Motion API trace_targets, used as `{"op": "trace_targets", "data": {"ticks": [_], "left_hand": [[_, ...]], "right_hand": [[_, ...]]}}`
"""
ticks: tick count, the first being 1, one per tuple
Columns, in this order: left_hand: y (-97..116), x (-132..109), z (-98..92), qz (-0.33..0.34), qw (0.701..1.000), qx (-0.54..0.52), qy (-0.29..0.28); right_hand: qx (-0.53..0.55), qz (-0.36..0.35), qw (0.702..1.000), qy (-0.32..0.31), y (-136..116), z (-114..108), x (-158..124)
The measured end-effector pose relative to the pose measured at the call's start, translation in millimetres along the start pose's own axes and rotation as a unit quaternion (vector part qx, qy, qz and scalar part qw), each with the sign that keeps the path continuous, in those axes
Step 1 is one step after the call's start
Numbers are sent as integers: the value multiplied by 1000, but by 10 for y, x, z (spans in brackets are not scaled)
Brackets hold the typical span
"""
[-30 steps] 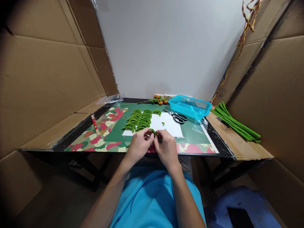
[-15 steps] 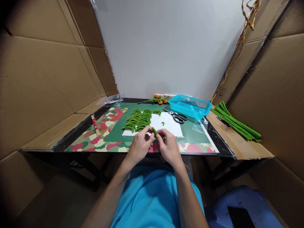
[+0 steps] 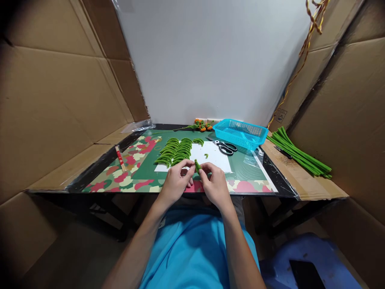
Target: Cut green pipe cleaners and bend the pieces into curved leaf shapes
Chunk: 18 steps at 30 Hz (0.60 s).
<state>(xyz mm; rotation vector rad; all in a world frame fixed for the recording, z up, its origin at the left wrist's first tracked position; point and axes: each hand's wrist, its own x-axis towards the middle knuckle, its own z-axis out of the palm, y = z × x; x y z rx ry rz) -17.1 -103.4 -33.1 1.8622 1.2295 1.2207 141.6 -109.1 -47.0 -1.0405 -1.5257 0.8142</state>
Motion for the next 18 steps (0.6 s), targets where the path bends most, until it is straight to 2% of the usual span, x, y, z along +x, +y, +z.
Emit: {"op": "trace_targets", "data": {"ticks": [6,18], "left_hand": [[31,7,24,18,997,73,34],[80,-24,46,22,986,159,35]], "right_hand": [[-25,-21,999,22,-18,33,-15],[-124,-88,988,36,-49,73,-93]]}}
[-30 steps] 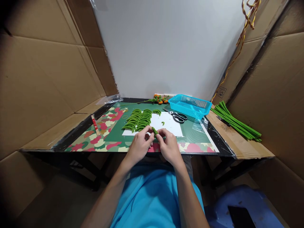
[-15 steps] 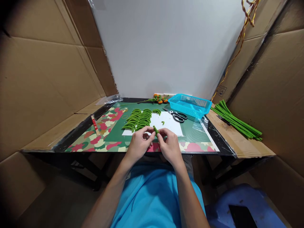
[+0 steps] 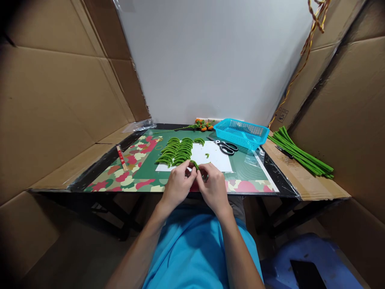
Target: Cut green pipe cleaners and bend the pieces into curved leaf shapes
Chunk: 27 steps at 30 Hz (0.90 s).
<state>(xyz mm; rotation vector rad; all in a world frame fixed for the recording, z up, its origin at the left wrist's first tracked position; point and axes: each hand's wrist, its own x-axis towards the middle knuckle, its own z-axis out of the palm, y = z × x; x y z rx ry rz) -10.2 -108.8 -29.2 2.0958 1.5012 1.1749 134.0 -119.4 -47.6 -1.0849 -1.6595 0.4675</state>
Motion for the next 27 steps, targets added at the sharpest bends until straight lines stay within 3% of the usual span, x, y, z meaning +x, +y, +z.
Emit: {"op": "trace_targets", "data": {"ticks": [5,11,15,23,27], "left_hand": [[-29,11,-50,5,995,-83,-55],[-46,6,-61,-2,991,-114,-75],[-35,4,-64,-7,989,-124,-80],[-70,-9,-32,-41,984,-172,-29],[-96,-9,-43,-44,972,-221,-61]], "right_hand": [[86,34,996,-20,21,-41,19],[173,69,979,-82,63,-94,69],[175,81,978,-83,71,-104,75],[136,69,986,-64,51,-100,51],[147,76,984,-67,50,-112,53]]}}
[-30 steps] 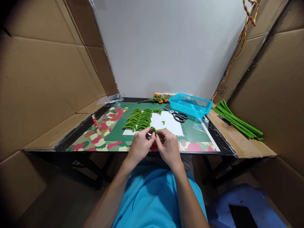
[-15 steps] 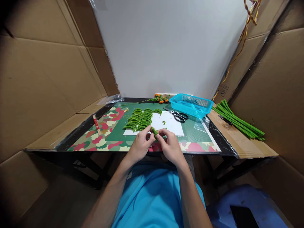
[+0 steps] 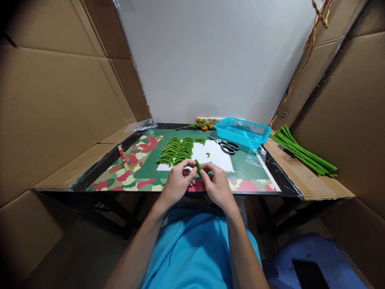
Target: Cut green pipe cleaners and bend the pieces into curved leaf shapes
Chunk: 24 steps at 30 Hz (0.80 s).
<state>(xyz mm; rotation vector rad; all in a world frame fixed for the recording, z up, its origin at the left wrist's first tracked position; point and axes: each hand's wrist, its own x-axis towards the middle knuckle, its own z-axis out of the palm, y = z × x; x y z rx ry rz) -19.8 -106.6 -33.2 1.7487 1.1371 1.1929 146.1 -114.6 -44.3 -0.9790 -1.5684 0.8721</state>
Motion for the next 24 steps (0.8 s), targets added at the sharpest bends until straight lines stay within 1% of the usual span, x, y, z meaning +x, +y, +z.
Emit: {"op": "trace_targets", "data": {"ticks": [3,5,6,10,12,14,17,18,22,24], "left_hand": [[-8,21,-41,-4,997,-54,-60],[-17,44,-61,-6,993,-82,-80],[-22,57,-65,-7,992,-95,-77],[-34,89,-56,-18,989,-141,-37],[-32,92,-49,-26,988,-145,-35],[-29,93,-51,-33,987,-148,-42],[-35,98,-70,-52,983,-172,-43],[-37,100,-80,-62,980,-184,-41],[-28,101,-105,-85,973,-210,-34],[-9,97,-101,-82,976,-195,-48]], "right_hand": [[31,10,999,-10,5,-6,3],[38,10,999,-5,12,-1,4],[38,8,999,-1,15,5,4],[49,3,999,6,21,32,1],[55,6,998,11,16,42,-5],[43,7,998,39,10,51,-14],[12,-5,994,111,18,64,-31],[6,-12,992,127,27,68,-36],[19,-32,989,143,70,76,-53],[25,-36,987,154,81,79,-58]]}}
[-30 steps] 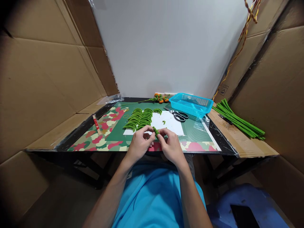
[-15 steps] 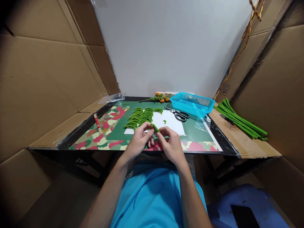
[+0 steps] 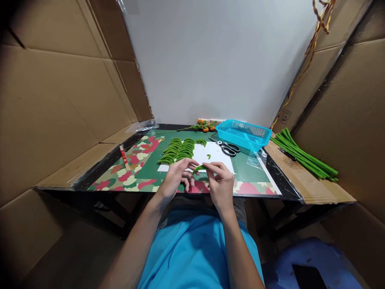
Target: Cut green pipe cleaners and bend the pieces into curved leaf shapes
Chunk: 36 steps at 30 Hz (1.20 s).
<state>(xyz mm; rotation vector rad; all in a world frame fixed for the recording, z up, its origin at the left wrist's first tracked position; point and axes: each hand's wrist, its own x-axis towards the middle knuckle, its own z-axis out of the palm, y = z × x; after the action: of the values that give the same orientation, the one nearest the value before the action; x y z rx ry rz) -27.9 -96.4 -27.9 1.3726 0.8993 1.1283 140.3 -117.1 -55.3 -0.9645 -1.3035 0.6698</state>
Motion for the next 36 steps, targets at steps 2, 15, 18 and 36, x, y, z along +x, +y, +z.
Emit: {"op": "trace_targets", "data": {"ticks": [2,15,18,36], "left_hand": [[12,-6,19,-1,999,24,-21],[59,-26,4,-4,994,71,-87],[73,-32,-4,-9,994,64,-89],[100,-21,17,-10,994,12,-106]], "right_hand": [[1,0,1000,12,-2,4,-5],[11,6,999,31,-32,27,7],[-13,-39,998,38,-34,25,5],[-130,-138,982,-15,42,86,-5]]}}
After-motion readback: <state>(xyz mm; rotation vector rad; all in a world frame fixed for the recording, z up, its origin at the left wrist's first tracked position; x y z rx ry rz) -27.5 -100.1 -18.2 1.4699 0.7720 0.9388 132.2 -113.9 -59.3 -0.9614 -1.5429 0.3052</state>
